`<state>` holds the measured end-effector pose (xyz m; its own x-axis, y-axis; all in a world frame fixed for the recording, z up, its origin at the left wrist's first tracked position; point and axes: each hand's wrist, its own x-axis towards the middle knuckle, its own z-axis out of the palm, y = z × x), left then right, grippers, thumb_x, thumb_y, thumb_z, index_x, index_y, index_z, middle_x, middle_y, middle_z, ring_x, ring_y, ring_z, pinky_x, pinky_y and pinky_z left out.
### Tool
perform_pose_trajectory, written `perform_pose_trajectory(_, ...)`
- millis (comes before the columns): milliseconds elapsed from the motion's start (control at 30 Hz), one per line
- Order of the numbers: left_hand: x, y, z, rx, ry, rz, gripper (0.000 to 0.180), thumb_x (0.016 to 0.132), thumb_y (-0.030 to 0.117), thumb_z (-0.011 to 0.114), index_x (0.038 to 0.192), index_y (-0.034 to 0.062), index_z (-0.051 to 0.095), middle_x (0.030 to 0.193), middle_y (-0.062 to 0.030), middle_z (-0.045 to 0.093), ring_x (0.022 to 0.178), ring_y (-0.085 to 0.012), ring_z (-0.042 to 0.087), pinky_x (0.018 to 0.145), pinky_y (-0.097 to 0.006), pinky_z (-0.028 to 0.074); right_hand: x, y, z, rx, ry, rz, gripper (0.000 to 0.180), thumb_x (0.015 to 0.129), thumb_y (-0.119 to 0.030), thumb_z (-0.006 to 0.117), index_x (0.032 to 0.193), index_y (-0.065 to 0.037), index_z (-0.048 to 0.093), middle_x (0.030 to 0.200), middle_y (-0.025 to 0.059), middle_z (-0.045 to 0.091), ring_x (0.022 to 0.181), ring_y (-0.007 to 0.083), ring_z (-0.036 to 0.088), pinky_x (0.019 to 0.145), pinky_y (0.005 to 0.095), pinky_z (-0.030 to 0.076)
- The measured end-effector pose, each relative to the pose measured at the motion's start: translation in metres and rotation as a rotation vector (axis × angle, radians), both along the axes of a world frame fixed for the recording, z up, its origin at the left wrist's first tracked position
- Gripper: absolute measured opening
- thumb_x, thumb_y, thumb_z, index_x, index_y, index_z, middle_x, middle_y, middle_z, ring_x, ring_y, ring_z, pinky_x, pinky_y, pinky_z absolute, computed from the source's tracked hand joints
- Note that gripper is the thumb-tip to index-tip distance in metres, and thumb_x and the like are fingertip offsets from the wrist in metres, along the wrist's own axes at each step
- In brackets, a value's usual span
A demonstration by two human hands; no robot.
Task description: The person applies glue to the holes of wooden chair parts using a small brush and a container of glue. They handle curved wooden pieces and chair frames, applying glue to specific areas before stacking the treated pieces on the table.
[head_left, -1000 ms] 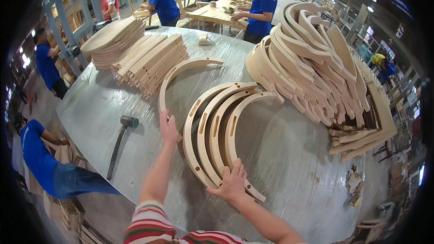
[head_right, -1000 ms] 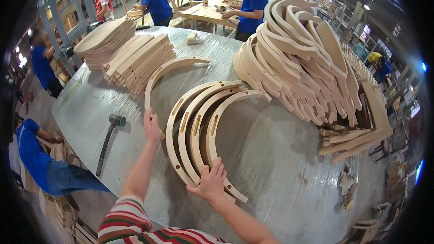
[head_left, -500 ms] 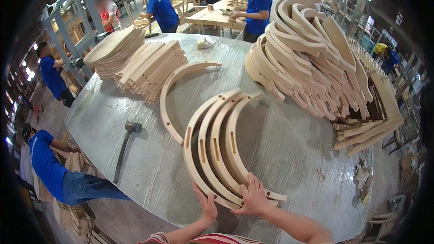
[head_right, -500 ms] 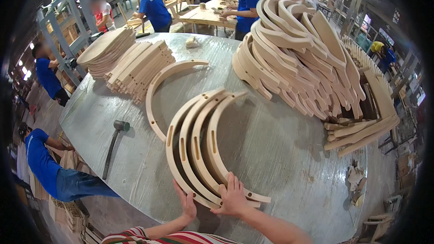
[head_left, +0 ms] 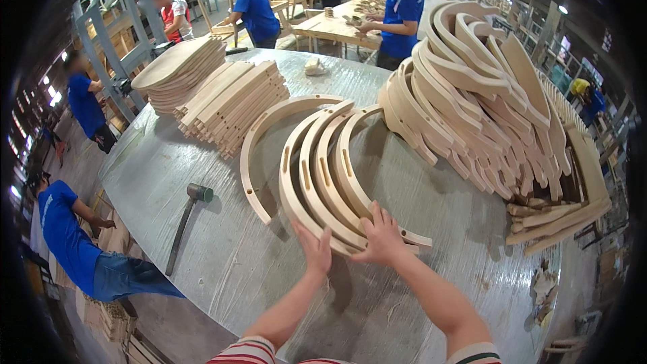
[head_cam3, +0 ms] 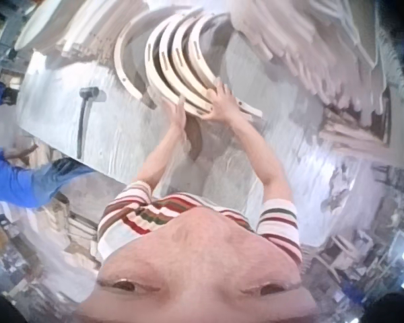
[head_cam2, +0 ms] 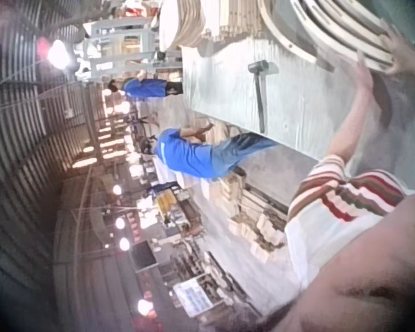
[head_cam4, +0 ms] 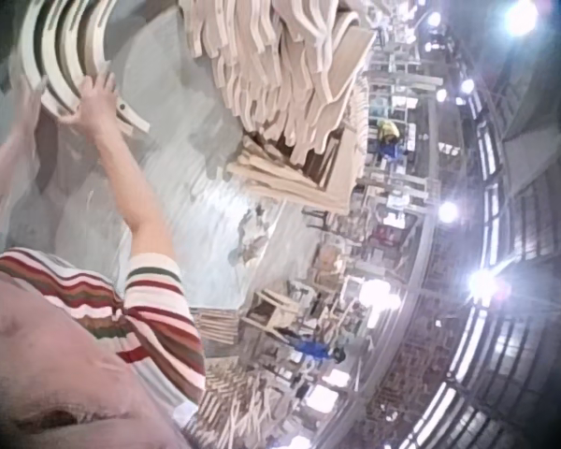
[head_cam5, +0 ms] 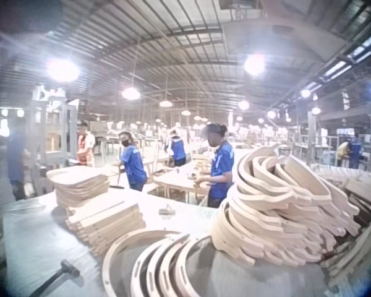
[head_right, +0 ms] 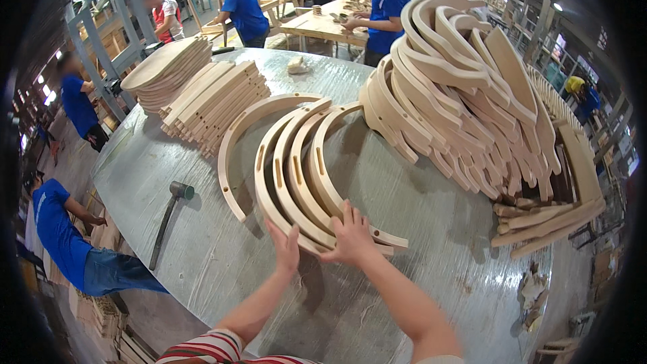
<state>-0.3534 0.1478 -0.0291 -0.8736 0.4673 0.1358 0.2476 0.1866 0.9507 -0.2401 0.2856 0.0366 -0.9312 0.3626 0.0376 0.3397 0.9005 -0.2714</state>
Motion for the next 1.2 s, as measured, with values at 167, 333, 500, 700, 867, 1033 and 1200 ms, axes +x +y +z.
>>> perform_pose_trajectory(167, -0.09, 0.031, 0.036, -0.369, 0.35, 0.086, 0.073, 0.089, 0.04, 0.05, 0.136, -0.0113, 0.025, 0.145, -0.0284, 0.015, 0.133, -0.0437, 0.016, 0.11, -0.047, 0.014, -0.088, -0.01, -0.012, 0.144, -0.004, -0.3, 0.092, 0.063, -0.053, 0.073, 0.131, -0.001, 0.04, 0.146, 0.0185, 0.021, 0.133, 0.0411, 0.02, 0.105, 0.0587, 0.021)
perform_pose_trajectory(333, -0.046, 0.016, 0.051, -0.078, 0.584, -0.04, 0.047, 0.088, 0.026, 0.052, 0.125, -0.0026, 0.044, 0.132, -0.0224, 0.038, 0.122, -0.0384, 0.034, 0.101, -0.044, 0.028, -0.093, -0.041, -0.025, 0.249, 0.301, -0.179, 0.066, 0.075, -0.03, 0.065, 0.132, -0.009, 0.041, 0.146, 0.0102, 0.025, 0.135, 0.0349, 0.018, 0.108, 0.0549, 0.016)
perform_pose_trajectory(500, 0.063, -0.055, -0.008, 0.08, 0.134, -0.214, 0.027, 0.088, 0.017, 0.05, 0.108, -0.001, 0.053, 0.105, -0.0159, 0.053, 0.101, -0.0292, 0.048, 0.091, -0.038, 0.036, 0.066, -0.102, -0.046, -0.131, 0.508, -0.112, 0.038, 0.071, -0.02, 0.07, 0.107, -0.012, 0.06, 0.127, 0.009, 0.049, 0.122, 0.0314, 0.039, 0.099, 0.046, 0.031)
perform_pose_trajectory(700, 0.188, -0.129, 0.012, -0.215, -0.257, -0.683, 0.035, 0.087, 0.034, 0.057, 0.092, 0.0002, 0.066, 0.077, -0.0168, 0.064, 0.073, -0.0215, 0.058, 0.064, -0.039, 0.044, 0.339, -0.179, -0.102, -0.777, 0.084, -0.609, 0.039, 0.078, -0.029, 0.065, 0.111, -0.012, 0.055, 0.118, 0.0131, 0.041, 0.105, 0.0314, 0.045, 0.087, 0.0431, 0.038)
perform_pose_trajectory(867, 0.214, -0.131, -0.002, -0.308, 0.139, -0.888, 0.034, 0.09, 0.028, 0.053, 0.083, -0.0041, 0.062, 0.067, -0.0155, 0.06, 0.064, -0.0236, 0.055, 0.059, -0.04, 0.042, 0.408, -0.243, -0.06, -0.653, 0.306, -1.062, 0.022, 0.087, -0.028, 0.057, 0.095, -0.009, 0.064, 0.085, 0.0077, 0.066, 0.072, 0.0216, 0.064, 0.068, 0.0308, 0.049)
perform_pose_trajectory(1033, 0.281, -0.087, 0.048, -0.169, -0.305, -1.136, 0.026, 0.092, 0.03, 0.052, 0.098, 0.0075, 0.064, 0.085, -0.0169, 0.061, 0.076, -0.0232, 0.055, 0.071, -0.038, 0.045, 0.387, -0.239, -0.046, -1.661, 1.104, -0.912, 0.047, 0.096, -0.041, 0.038, 0.116, -0.001, 0.052, 0.108, 0.0108, 0.063, 0.092, 0.0212, 0.063, 0.079, 0.0333, 0.049)
perform_pose_trajectory(1200, 0.4, -0.088, 0.085, -0.008, -1.396, -1.541, 0.017, 0.09, 0.015, 0.044, 0.081, 0.0035, 0.052, 0.067, -0.0082, 0.053, 0.048, -0.0143, 0.046, 0.042, -0.025, 0.038, 0.392, -0.241, -0.006, -2.163, 1.543, -0.079, 0.064, 0.094, -0.054, 0.025, 0.127, -0.001, 0.041, 0.126, 0.0187, 0.052, 0.112, 0.0301, 0.054, 0.093, 0.0413, 0.045)
